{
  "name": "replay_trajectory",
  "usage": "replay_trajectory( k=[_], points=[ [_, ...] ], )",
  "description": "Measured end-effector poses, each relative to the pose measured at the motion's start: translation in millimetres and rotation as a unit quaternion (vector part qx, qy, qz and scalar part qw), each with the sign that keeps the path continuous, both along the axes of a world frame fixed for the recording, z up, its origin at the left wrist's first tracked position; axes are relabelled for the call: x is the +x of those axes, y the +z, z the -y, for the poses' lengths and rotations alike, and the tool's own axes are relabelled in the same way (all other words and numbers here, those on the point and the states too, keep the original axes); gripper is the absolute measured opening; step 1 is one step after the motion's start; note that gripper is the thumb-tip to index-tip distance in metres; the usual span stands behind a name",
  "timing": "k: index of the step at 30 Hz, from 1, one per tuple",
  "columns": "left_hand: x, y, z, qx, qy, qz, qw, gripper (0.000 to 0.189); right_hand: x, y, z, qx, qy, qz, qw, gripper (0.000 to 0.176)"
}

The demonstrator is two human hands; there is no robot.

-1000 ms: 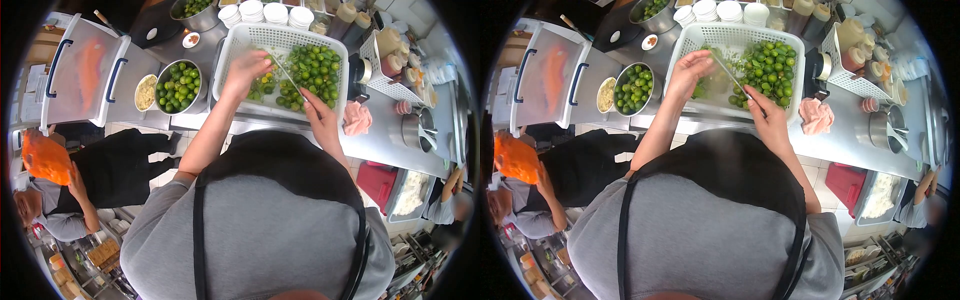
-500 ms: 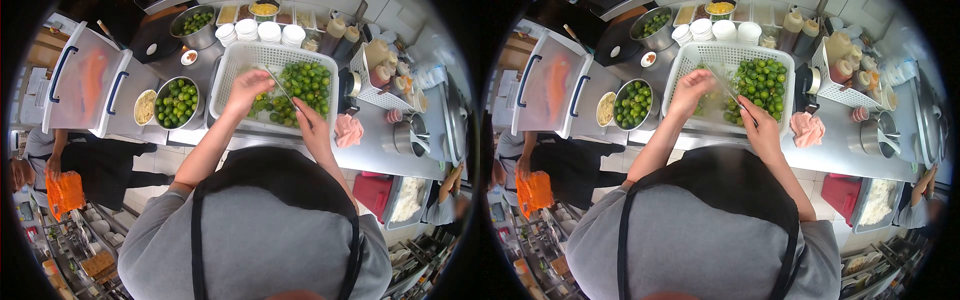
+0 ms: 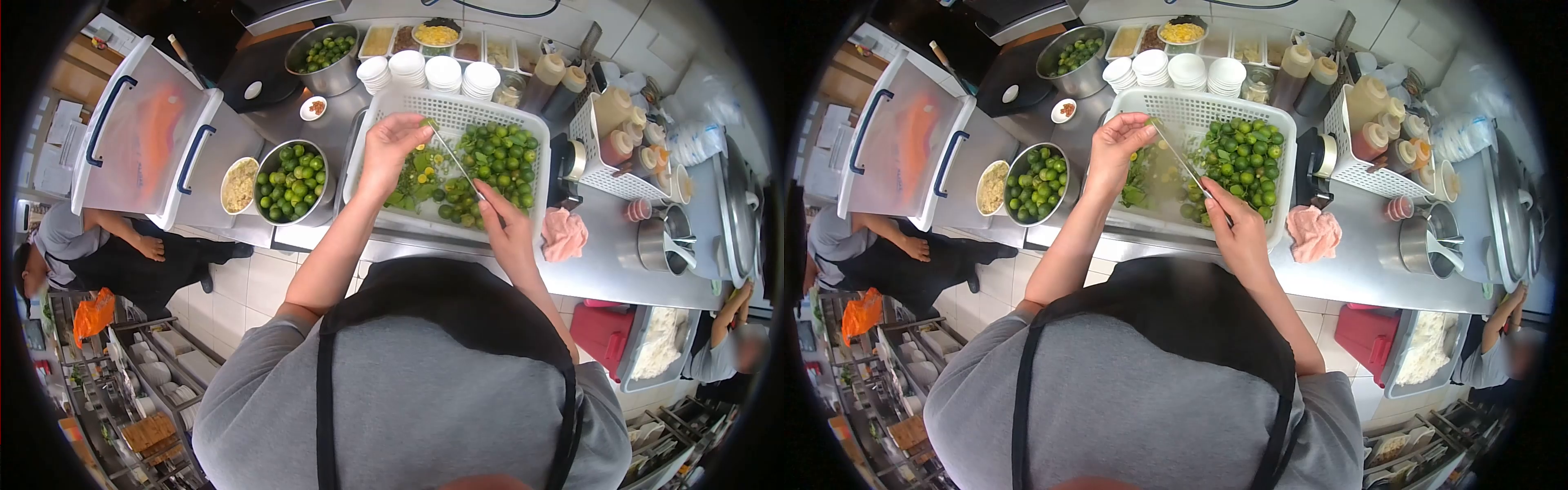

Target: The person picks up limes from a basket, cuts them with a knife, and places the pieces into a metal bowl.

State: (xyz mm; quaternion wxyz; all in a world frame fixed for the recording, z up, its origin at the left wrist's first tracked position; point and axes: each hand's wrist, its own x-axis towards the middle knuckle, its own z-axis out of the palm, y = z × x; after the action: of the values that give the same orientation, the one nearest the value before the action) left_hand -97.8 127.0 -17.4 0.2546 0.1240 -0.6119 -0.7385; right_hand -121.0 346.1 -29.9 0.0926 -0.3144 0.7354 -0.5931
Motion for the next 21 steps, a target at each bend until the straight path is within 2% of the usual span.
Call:
replay_trajectory(
  k=[3, 6, 8, 9, 11, 14, 16, 18, 19, 21],
  points=[
    [1, -1, -6, -0.009, -0.018, 0.002, 1.0, 0.023, -2, 7, 5, 0.001, -0.014, -0.032, 0.999, 0.028],
    [5, 1, -11, -0.018, -0.055, 0.04, 0.998, 0.018, -8, 8, 10, 0.008, -0.01, -0.016, 1.0, 0.028],
    [7, 4, -7, 0.071, -0.086, 0.035, 0.993, 0.019, -8, 5, 11, 0.004, -0.007, -0.023, 1.0, 0.028],
    [8, 5, -4, 0.07, -0.082, 0.032, 0.994, 0.019, -7, 3, 11, 0.002, -0.007, -0.028, 1.0, 0.027],
    [10, 7, 8, 0.19, -0.08, 0.041, 0.978, 0.021, -7, 3, 8, 0.011, 0.004, -0.04, 0.999, 0.027],
    [23, 12, 30, 0.182, -0.034, 0.036, 0.982, 0.021, -11, -10, 3, 0.037, 0.012, -0.063, 0.997, 0.028],
    [39, 12, 62, 0.104, 0.025, 0.038, 0.994, 0.024, -18, -19, -1, 0.053, 0.017, -0.076, 0.996, 0.029],
    [70, 17, 95, -0.067, 0.136, 0.114, 0.982, 0.026, -28, -25, -1, 0.23, 0.015, -0.159, 0.96, 0.035],
    [87, 14, 113, -0.158, 0.183, 0.151, 0.958, 0.025, -36, -43, 2, 0.279, 0.004, -0.226, 0.933, 0.041],
    [117, 19, 140, -0.291, 0.243, 0.268, 0.886, 0.024, -41, -31, 15, 0.319, 0.025, -0.198, 0.927, 0.04]
  ],
)
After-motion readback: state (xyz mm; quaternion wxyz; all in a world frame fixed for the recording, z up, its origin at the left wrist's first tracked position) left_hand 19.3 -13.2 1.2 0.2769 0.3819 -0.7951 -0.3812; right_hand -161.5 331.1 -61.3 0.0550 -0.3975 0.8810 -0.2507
